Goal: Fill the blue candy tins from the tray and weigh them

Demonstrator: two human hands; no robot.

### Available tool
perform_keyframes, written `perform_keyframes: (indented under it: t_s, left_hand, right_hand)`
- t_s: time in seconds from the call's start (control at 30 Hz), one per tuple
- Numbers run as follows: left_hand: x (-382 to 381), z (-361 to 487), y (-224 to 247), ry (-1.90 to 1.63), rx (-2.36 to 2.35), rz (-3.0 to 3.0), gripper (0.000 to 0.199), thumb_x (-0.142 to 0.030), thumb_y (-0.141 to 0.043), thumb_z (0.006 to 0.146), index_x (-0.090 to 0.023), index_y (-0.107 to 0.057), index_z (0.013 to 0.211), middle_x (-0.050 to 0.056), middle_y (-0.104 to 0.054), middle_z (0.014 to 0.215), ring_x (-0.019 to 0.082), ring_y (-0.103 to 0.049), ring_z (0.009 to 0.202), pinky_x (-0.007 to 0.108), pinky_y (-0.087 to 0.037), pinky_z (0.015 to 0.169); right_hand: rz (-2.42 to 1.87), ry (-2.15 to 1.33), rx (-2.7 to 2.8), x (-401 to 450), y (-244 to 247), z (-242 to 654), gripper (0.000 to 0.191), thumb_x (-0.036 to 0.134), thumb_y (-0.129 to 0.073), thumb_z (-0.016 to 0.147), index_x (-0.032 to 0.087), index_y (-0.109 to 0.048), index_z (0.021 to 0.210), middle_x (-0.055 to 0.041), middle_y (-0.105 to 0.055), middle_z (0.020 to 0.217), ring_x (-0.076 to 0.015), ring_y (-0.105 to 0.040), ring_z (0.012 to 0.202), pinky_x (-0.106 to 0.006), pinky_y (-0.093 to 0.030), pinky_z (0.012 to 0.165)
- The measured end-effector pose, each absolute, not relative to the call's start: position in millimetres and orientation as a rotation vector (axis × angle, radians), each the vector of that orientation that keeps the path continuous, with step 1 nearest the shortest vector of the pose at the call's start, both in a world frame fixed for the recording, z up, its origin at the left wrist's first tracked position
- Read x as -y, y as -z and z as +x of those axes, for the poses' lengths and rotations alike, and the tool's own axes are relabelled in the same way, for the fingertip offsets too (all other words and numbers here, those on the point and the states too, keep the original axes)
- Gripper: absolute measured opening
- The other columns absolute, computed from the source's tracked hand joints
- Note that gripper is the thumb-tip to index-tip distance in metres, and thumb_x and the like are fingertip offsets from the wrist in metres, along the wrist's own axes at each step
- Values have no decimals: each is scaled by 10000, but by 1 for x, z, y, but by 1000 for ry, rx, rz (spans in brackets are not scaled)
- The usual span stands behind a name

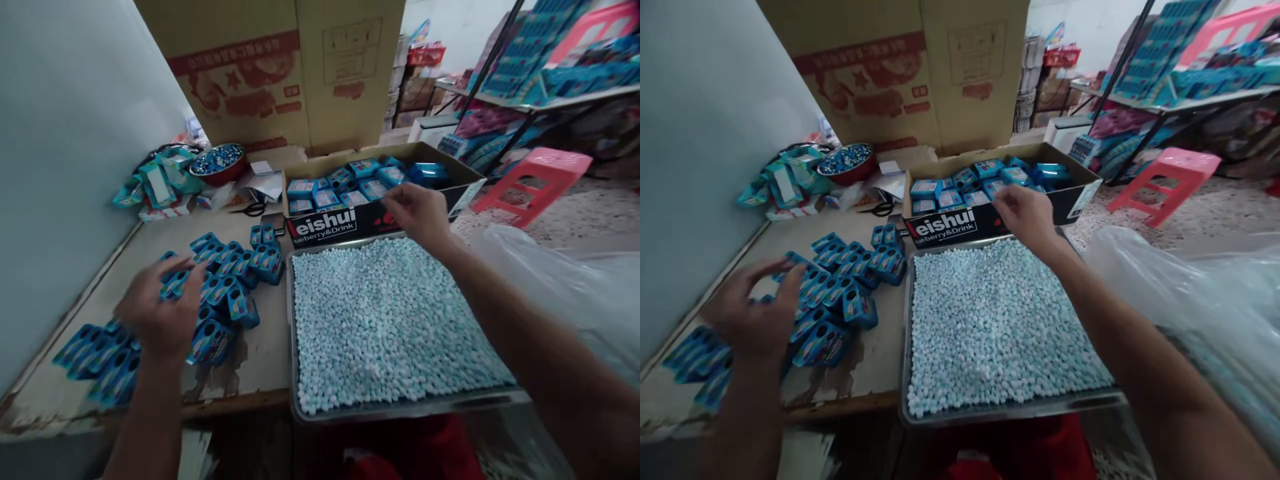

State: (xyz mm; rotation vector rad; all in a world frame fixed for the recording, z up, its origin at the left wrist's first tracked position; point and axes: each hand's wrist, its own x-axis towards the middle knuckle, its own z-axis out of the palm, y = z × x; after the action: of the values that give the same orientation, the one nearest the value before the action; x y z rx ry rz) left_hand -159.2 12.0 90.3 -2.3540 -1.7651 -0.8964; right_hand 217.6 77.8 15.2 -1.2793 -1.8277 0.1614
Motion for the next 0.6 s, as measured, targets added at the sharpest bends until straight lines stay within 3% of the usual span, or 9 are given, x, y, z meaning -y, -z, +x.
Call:
perform_keyframes:
  t_s: [0.07, 0.13, 0.23, 0.3, 0.4, 0.5, 0.6]
  left_hand:
    - [-58, -160, -91, 804, 1715, -2398, 687, -179, -796, 819, -231, -640, 1486, 149, -757, 1425, 376, -663, 1427, 510, -534, 1255]
    - [-112, -155, -88, 671, 1682, -2456, 756, -94, -727, 805, -197, -609, 1544, 178, -700, 1543, 375, -618, 1505, 503, -483, 1308]
    - [-199, -135, -70, 269, 1712, -2603, 1068, -35, -742, 683, -127, -449, 1706, 247, -427, 1811, 415, -401, 1705, 521, -355, 1400]
    - [-247, -122, -53, -37, 1796, -2674, 1241, -38, -763, 600, -113, -349, 1767, 275, -316, 1861, 449, -306, 1748, 560, -307, 1416]
    - [-286, -120, -32, -134, 1914, -2709, 1164, -50, -734, 515, -107, -526, 1659, 280, -520, 1727, 477, -509, 1607, 553, -413, 1341]
    - [-284, -133, -27, 453, 1974, -2804, 869, -55, -735, 451, -146, -764, 1315, 176, -751, 1449, 457, -659, 1418, 501, -493, 1274]
    - [-254, -141, -35, 1627, 1981, -2774, 609, -80, -773, 489, -190, -787, 1088, 53, -826, 1150, 369, -743, 1272, 433, -580, 1181]
  right_hand:
    - [-1441, -108, 1968, -147, -30, 203, 229, 338, -696, 1001, 197, -819, 1132, -113, -840, 1020, -301, -780, 945, -437, -605, 883]
    - [-1562, -12, 2158, -211, -37, 184, 326, 209, -651, 996, 147, -795, 1282, -171, -831, 1177, -326, -766, 1075, -452, -599, 944]
    - [-1504, 165, 2491, -282, -33, 153, 596, 90, -693, 906, 103, -682, 1502, -236, -689, 1532, -367, -656, 1342, -472, -556, 1074]
    - [-1428, 197, 2649, -309, -23, 133, 702, 82, -771, 847, 108, -651, 1538, -238, -597, 1644, -391, -583, 1425, -488, -517, 1129]
    - [-1415, 187, 2772, -326, -9, 110, 658, 92, -800, 859, 80, -670, 1504, -256, -626, 1585, -358, -625, 1350, -492, -478, 1140]
    - [-1413, 230, 2788, -321, -8, 103, 568, 95, -769, 900, 73, -699, 1463, -248, -687, 1492, -331, -686, 1255, -496, -462, 1128]
    - [-1441, 233, 2670, -299, -23, 110, 502, 106, -722, 917, 126, -718, 1419, -224, -744, 1419, -366, -721, 1191, -472, -504, 1023]
